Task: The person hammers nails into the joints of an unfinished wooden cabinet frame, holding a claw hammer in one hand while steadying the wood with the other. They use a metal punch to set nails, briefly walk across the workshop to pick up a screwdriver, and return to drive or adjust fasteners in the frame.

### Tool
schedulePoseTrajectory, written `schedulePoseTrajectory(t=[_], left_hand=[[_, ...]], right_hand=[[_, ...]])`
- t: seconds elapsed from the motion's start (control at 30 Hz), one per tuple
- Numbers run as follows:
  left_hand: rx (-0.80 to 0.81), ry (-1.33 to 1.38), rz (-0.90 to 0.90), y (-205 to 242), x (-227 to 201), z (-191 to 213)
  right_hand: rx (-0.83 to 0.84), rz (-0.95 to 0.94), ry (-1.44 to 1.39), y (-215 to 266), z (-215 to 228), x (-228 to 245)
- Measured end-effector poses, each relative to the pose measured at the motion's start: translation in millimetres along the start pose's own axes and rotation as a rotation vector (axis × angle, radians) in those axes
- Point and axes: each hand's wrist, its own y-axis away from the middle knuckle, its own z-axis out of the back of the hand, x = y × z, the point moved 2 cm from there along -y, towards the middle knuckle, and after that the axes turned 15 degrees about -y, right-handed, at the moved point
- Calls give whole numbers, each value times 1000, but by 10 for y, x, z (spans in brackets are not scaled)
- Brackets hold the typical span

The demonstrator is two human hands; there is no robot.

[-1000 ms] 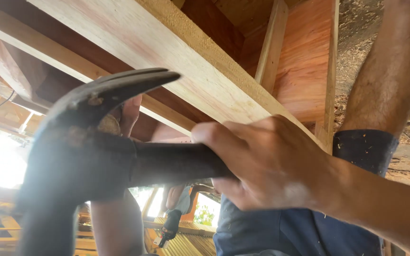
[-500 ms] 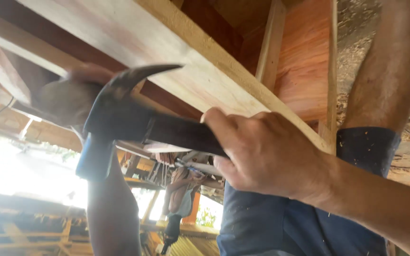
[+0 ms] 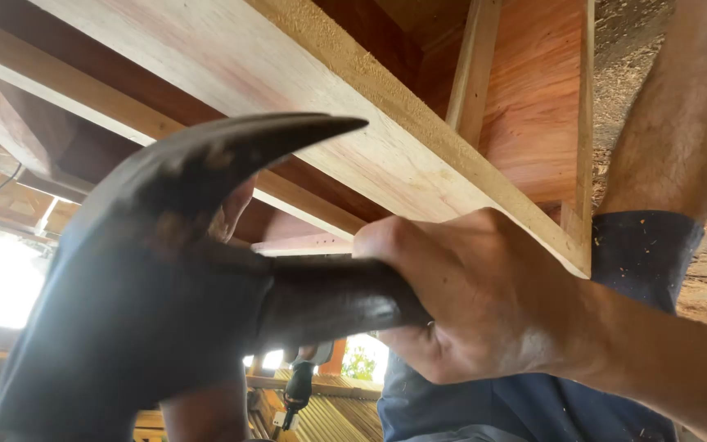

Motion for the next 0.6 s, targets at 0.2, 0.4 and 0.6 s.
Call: schedulePoseTrajectory(t=[0.2,0.4,0.6], left_hand=[[-211,705,-47,-295,315,-465],[-277,819,-127,-255,339,-473],[-214,871,-58,-311,342,-448]], right_hand=[[113,-182,386,-187,-35,-60],[65,-186,247,-100,8,-54],[-11,-229,185,-90,78,-31]])
